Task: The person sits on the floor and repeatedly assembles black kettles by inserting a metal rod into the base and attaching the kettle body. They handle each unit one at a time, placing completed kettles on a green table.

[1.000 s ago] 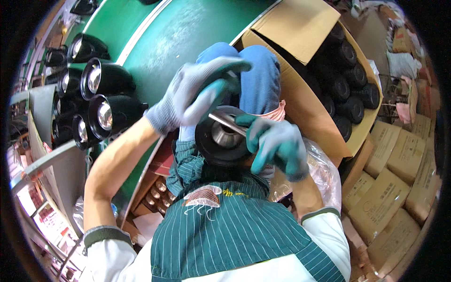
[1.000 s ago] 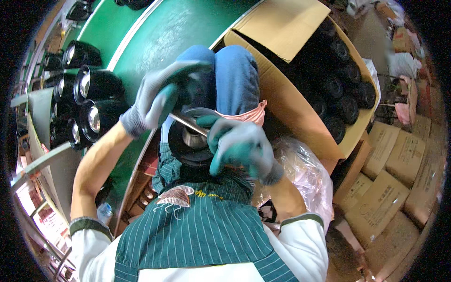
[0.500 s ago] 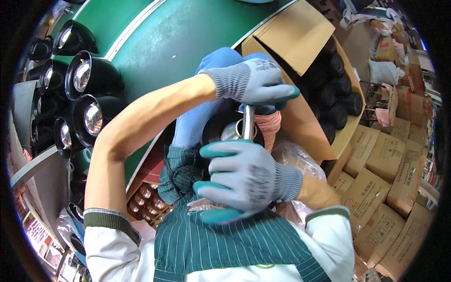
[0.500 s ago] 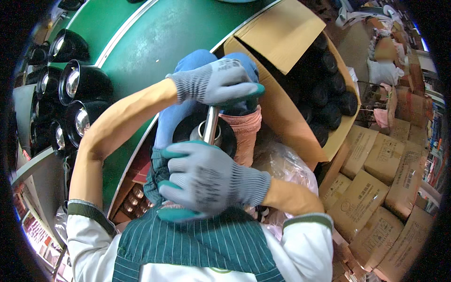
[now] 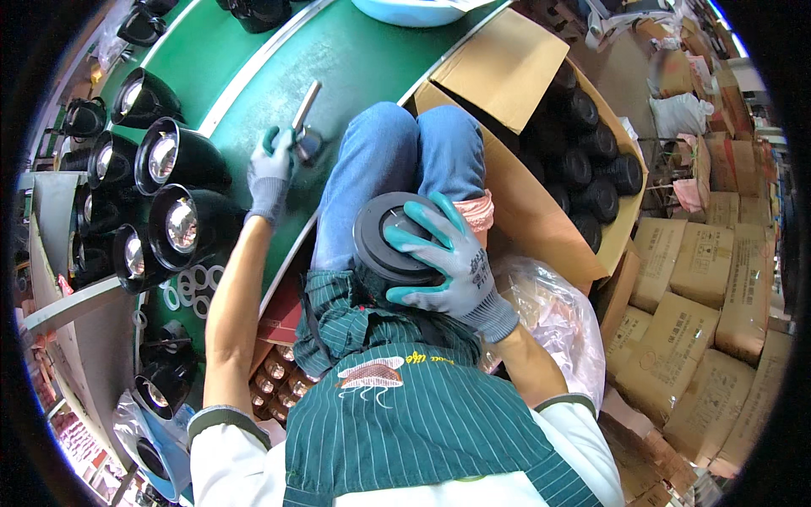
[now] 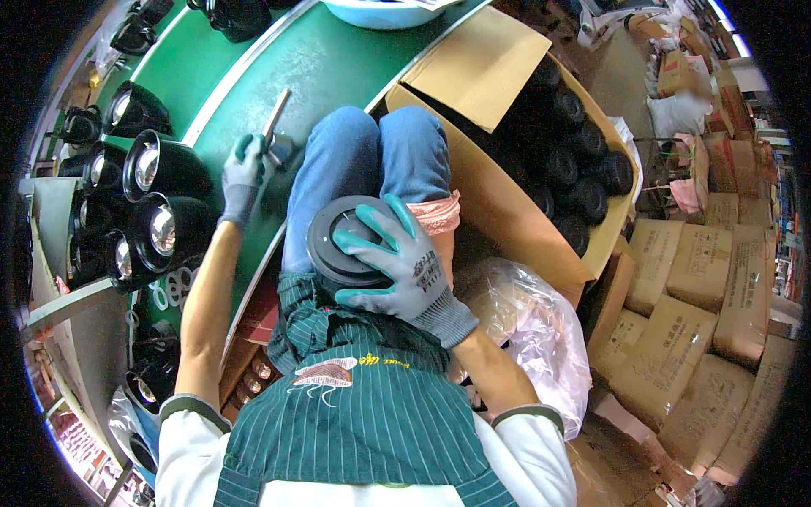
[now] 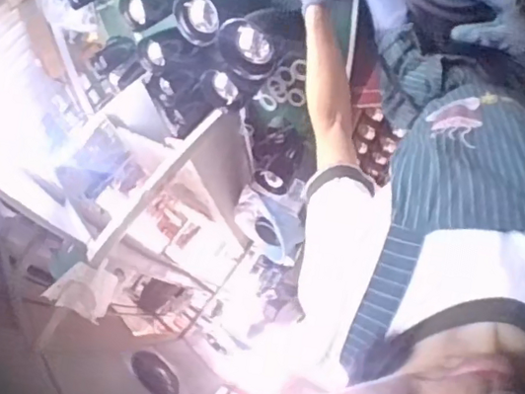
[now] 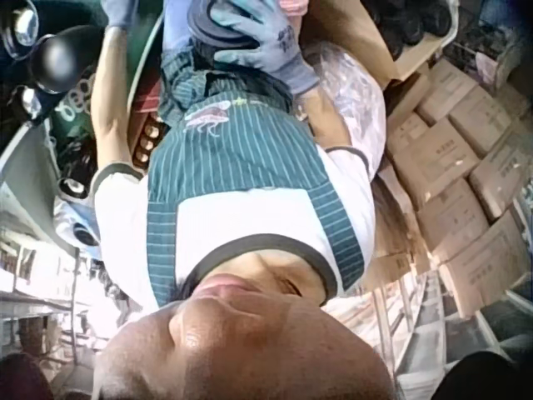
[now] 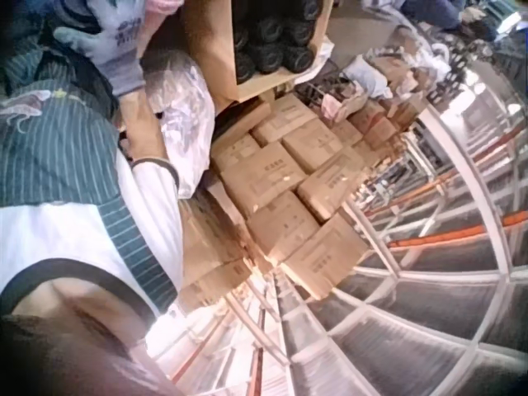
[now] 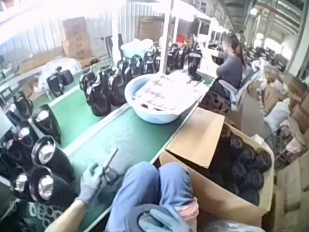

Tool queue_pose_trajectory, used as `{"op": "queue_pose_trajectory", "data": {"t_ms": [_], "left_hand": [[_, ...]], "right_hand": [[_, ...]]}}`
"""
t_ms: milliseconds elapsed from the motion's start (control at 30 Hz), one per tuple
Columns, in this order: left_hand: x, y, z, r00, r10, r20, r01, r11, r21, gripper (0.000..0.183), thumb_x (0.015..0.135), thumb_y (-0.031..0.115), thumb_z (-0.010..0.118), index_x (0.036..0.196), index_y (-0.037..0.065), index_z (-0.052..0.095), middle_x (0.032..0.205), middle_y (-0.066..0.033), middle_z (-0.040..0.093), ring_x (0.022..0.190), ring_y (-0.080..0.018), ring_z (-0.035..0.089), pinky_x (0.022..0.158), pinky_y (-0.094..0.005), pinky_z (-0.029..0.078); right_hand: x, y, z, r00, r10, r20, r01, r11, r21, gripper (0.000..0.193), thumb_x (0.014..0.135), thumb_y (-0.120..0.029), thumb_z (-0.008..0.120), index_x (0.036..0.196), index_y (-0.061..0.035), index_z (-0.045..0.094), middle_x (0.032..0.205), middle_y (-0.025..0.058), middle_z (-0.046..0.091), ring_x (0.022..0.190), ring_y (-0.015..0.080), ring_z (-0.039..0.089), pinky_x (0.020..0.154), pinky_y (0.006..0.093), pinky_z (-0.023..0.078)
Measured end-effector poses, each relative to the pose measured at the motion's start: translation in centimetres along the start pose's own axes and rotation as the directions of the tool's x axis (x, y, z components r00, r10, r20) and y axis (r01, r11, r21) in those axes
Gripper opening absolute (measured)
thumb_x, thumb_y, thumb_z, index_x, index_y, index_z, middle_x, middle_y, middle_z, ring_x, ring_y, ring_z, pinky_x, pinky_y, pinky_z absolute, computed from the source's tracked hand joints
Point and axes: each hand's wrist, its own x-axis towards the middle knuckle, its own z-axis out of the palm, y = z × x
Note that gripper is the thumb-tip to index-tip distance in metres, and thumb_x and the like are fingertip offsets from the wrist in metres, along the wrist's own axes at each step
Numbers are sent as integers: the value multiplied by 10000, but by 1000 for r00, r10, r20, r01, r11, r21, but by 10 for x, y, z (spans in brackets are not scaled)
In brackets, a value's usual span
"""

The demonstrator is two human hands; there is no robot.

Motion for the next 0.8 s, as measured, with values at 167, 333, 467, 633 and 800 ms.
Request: {"op": "queue_pose_trajectory", "data": {"t_ms": [167,333,467,633,800], "left_hand": [[-9,15,-3,998,21,62,-35,970,239,716,947,596,606,1415,55,595,1173,-266,708,1079,-414,692,943,-449,535],[-56,57,-49,710,702,56,-691,680,244,694,849,328,799,1421,30,542,1376,-281,568,1302,-471,532,1080,-538,458],[-103,141,-109,467,857,220,-867,493,-80,720,648,425,899,1273,162,654,1528,-345,395,1376,-548,447,1126,-608,393],[-66,171,-139,680,733,37,-732,681,-30,591,645,299,914,1165,130,689,1412,-323,524,1287,-499,553,1095,-548,449],[86,193,-168,825,564,-35,-532,796,288,629,706,366,893,1232,99,674,1369,-262,590,1284,-417,586,1070,-478,484]], "right_hand": [[9,-10,-23,999,-37,-24,37,999,-3,653,632,-422,922,1184,-113,762,1404,208,610,1328,482,530,1176,592,351],[41,0,-72,839,353,-415,-147,880,451,739,762,-452,885,1298,10,674,1346,197,664,1312,360,584,1144,467,430],[87,27,-63,767,641,-5,-82,106,991,690,1033,-553,541,1485,-33,509,1438,133,602,1285,279,598,1113,470,479],[188,15,-4,908,376,185,-133,-161,978,669,1067,-602,402,1530,-125,483,1482,99,572,1338,260,553,1168,470,405],[217,27,27,905,343,252,-310,126,942,744,1072,-611,347,1624,-115,301,1555,152,473,1364,307,523,1142,498,416]]}}
